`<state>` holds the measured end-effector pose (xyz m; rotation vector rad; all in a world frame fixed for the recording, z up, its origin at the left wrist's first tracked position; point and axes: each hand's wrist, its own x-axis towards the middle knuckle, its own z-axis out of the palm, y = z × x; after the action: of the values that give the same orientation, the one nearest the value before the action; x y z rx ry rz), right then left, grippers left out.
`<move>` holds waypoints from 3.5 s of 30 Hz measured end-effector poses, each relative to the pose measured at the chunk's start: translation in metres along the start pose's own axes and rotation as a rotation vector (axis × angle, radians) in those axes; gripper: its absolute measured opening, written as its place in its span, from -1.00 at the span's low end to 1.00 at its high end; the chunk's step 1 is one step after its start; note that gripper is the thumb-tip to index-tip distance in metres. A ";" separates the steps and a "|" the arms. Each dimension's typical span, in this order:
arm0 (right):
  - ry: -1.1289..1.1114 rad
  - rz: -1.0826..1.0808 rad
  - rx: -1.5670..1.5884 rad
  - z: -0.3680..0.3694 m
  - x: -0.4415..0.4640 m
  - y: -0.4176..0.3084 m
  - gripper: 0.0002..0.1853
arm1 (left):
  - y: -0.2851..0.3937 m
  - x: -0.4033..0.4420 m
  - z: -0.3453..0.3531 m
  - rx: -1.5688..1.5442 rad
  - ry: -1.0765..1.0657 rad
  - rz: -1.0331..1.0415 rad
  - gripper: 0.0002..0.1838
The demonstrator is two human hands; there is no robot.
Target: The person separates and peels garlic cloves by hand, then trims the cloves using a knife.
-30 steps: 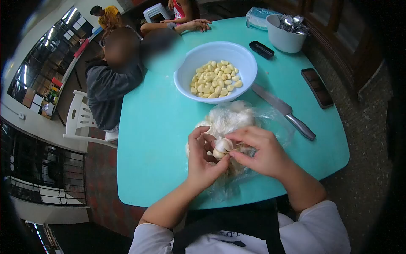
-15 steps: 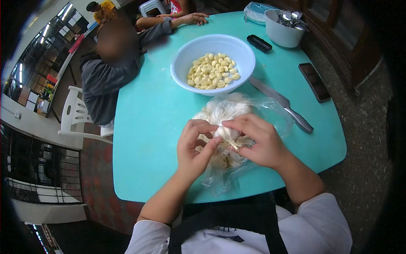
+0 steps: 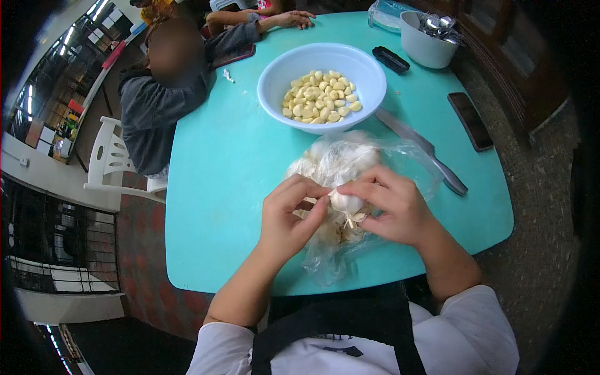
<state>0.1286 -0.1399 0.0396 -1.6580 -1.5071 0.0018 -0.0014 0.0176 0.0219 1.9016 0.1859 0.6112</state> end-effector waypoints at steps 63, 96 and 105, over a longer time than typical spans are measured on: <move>0.151 0.077 0.204 0.002 0.003 -0.008 -0.61 | -0.011 -0.003 0.014 -1.075 -0.140 -0.263 -0.48; 0.189 -0.019 0.073 0.003 -0.003 -0.005 -0.72 | -0.011 -0.011 0.021 -0.561 0.043 -0.050 -0.42; 0.161 -0.161 0.043 0.003 0.001 -0.004 -0.75 | 0.000 -0.013 0.021 -0.533 -0.019 -0.051 -0.51</move>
<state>0.1236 -0.1376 0.0405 -1.4627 -1.5025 -0.1812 -0.0023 -0.0048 0.0112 1.3830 0.0499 0.5436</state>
